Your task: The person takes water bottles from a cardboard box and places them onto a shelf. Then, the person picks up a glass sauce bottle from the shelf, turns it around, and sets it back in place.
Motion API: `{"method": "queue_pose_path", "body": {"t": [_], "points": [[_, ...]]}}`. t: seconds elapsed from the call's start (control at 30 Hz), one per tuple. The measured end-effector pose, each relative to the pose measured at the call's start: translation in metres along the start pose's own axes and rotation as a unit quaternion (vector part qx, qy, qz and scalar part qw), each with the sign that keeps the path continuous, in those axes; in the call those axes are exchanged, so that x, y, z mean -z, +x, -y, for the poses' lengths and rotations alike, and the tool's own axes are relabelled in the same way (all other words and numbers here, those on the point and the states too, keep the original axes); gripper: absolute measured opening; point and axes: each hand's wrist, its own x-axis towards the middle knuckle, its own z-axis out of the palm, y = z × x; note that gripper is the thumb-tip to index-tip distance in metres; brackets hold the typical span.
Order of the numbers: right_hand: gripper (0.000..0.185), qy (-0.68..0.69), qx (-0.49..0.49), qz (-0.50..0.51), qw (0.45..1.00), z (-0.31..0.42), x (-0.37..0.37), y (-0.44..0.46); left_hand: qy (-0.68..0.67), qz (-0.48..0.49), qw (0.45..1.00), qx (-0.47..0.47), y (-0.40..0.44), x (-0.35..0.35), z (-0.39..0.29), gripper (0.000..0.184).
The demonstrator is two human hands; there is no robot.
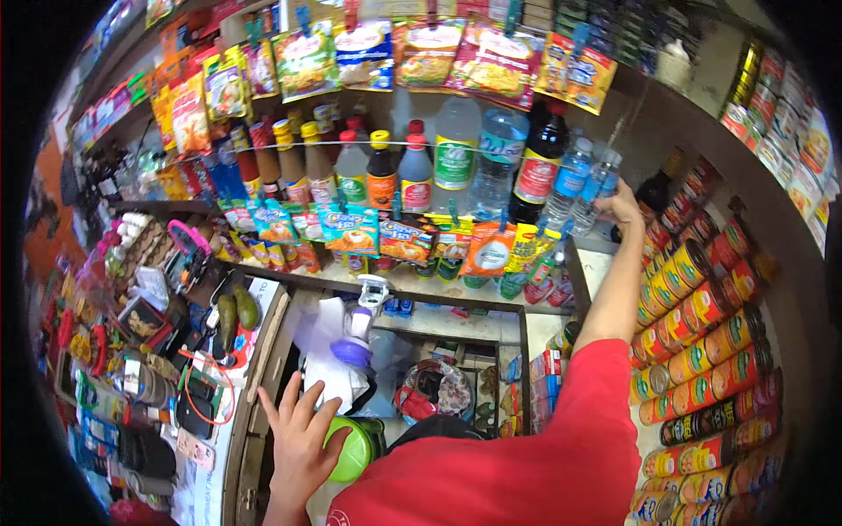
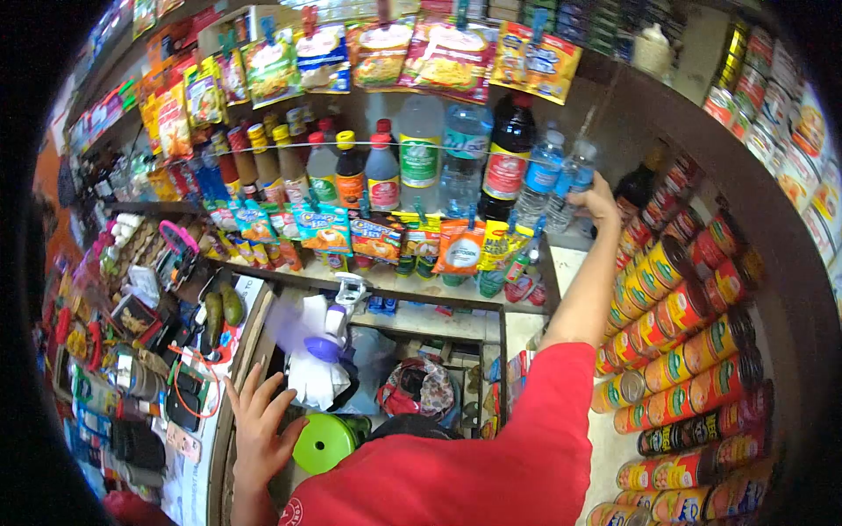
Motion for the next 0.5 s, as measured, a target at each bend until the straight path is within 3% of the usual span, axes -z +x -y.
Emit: {"method": "queue_pose_path", "body": {"t": [0.3, 0.5], "points": [[0.063, 0.060, 0.033, -0.002, 0.998, -0.012, -0.006, 0.003, -0.003, 0.005, 1.000, -0.006, 0.006, -0.002, -0.001, 0.044], [0.068, 0.032, 0.030, 0.001, 0.999, -0.022, -0.007, 0.014, -0.003, 0.001, 1.000, -0.005, 0.004, -0.003, 0.000, 0.044]]}}
